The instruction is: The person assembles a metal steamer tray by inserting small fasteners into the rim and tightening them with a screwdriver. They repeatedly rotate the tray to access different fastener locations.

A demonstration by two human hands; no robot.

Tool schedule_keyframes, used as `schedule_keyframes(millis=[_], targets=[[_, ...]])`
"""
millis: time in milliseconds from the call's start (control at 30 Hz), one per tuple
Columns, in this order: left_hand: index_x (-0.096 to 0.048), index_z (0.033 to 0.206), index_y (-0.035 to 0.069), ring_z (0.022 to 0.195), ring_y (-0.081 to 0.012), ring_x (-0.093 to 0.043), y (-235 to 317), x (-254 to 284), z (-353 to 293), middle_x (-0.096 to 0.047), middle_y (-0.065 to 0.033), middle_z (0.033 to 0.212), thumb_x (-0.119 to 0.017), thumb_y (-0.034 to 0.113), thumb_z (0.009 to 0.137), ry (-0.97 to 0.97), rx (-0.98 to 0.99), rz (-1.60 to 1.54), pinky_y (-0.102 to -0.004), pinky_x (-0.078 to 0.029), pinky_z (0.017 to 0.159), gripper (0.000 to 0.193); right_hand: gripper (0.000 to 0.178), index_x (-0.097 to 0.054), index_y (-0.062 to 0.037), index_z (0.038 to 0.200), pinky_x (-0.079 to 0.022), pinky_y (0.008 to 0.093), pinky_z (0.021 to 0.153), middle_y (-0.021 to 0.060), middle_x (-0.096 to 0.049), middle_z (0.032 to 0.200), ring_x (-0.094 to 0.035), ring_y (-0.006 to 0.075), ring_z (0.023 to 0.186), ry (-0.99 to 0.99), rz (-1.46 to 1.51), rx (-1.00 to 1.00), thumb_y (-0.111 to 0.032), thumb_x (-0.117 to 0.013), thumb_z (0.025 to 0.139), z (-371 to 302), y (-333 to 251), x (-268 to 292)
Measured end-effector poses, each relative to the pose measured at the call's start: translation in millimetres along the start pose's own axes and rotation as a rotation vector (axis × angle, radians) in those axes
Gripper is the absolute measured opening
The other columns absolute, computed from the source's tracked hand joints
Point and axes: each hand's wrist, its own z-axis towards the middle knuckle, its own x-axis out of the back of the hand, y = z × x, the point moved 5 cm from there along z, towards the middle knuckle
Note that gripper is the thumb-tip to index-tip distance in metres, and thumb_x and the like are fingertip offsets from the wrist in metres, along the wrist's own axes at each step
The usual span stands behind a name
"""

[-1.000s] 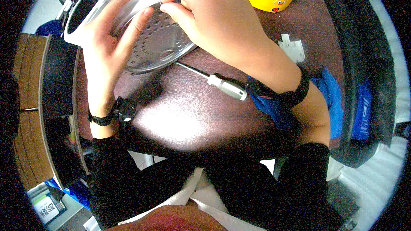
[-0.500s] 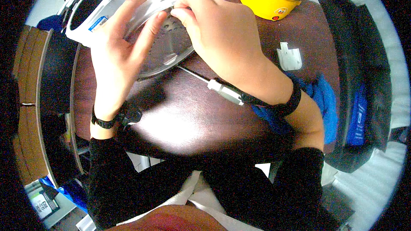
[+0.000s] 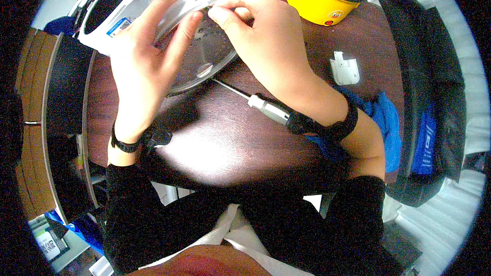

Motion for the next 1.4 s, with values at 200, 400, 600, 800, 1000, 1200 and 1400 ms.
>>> schedule_keyframes(millis=[200,400,600,800,1000,1200,1400], targets=[[-0.065,0.101,0.003,0.068,-0.0269,-0.067,2.0,0.2,0.2,-0.067,-0.0165,0.079,-0.073,0.023,0.08,0.004,-0.008,0.002,-0.0325,-0.05,0.063,0.03,0.01,-0.064,-0.005,0.093,-0.042,0.0204,0.05,-0.0002,-0.059,0.064,-0.054,0.0045,0.055,0.106,-0.424,0.42,-0.011,-0.067,0.086,-6.9,-22.5,4.6],[-0.064,0.103,0.003,0.072,-0.0277,-0.067,1.7,0.0,0.1,-0.067,-0.0166,0.083,-0.072,0.022,0.081,-0.016,0.008,-0.011,-0.033,-0.051,0.065,0.031,0.009,-0.064,-0.0048,0.092,-0.046,0.0214,0.056,0.001,-0.061,0.067,-0.058,0.0049,0.061,0.123,-0.51,0.532,-0.011,-0.067,0.086,-7.6,-30.3,5.2],[-0.063,0.107,0.005,0.083,-0.0284,-0.066,3.1,-0.5,2.0,-0.067,-0.0156,0.095,-0.07,0.021,0.082,-0.008,-0.008,0.002,-0.034,-0.051,0.072,0.03,0.01,-0.064,-0.0029,0.093,-0.043,0.0173,0.05,-0.0005,-0.06,0.066,-0.055,0.0044,0.054,0.083,-0.279,0.26,-0.011,-0.066,0.087,-3.2,-12.0,4.2],[-0.062,0.113,0.008,0.085,-0.0279,-0.066,4.3,-2.5,2.1,-0.067,-0.0131,0.096,-0.068,0.019,0.084,-0.032,-0.034,0.014,-0.0336,-0.051,0.072,0.033,0.014,-0.068,-0.0027,0.09,-0.044,0.0246,0.047,0.0043,-0.061,0.062,-0.058,0.0115,0.049,-0.061,0.175,-0.191,-0.015,-0.064,0.086,-1.7,-4.2,0.7],[-0.063,0.116,0.016,0.08,-0.0266,-0.065,10.0,-3.2,3.1,-0.065,-0.0097,0.093,-0.066,0.016,0.084,-0.083,-0.032,0.022,-0.0327,-0.051,0.07,0.033,0.019,-0.066,0.0015,0.091,-0.039,0.0213,0.043,0.0004,-0.058,0.061,-0.05,0.0066,0.046,-0.077,0.467,-0.235,-0.016,-0.059,0.091,-6.6,4.8,-5.6],[-0.066,0.111,0.019,0.078,-0.0279,-0.064,9.0,-7.2,1.5,-0.061,-0.0096,0.096,-0.063,0.011,0.085,-0.032,-0.199,0.049,-0.0341,-0.051,0.068,0.028,0.017,-0.065,0.0,0.088,-0.039,0.0217,0.045,0.0,-0.057,0.06,-0.051,0.006,0.049,-0.058,0.398,-0.178,-0.016,-0.06,0.09,0.3,14.4,-3.7],[-0.067,0.111,0.017,0.08,-0.0294,-0.064,10.1,-5.3,-0.1,-0.061,-0.0108,0.099,-0.062,0.008,0.085,-0.052,-0.149,0.025,-0.0353,-0.051,0.069,0.028,0.009,-0.063,-0.005,0.093,-0.045,0.0252,0.052,0.004,-0.062,0.069,-0.059,0.0128,0.057,0.177,-0.439,0.458,-0.011,-0.066,0.086,-3.6,-13.9,5.3]])
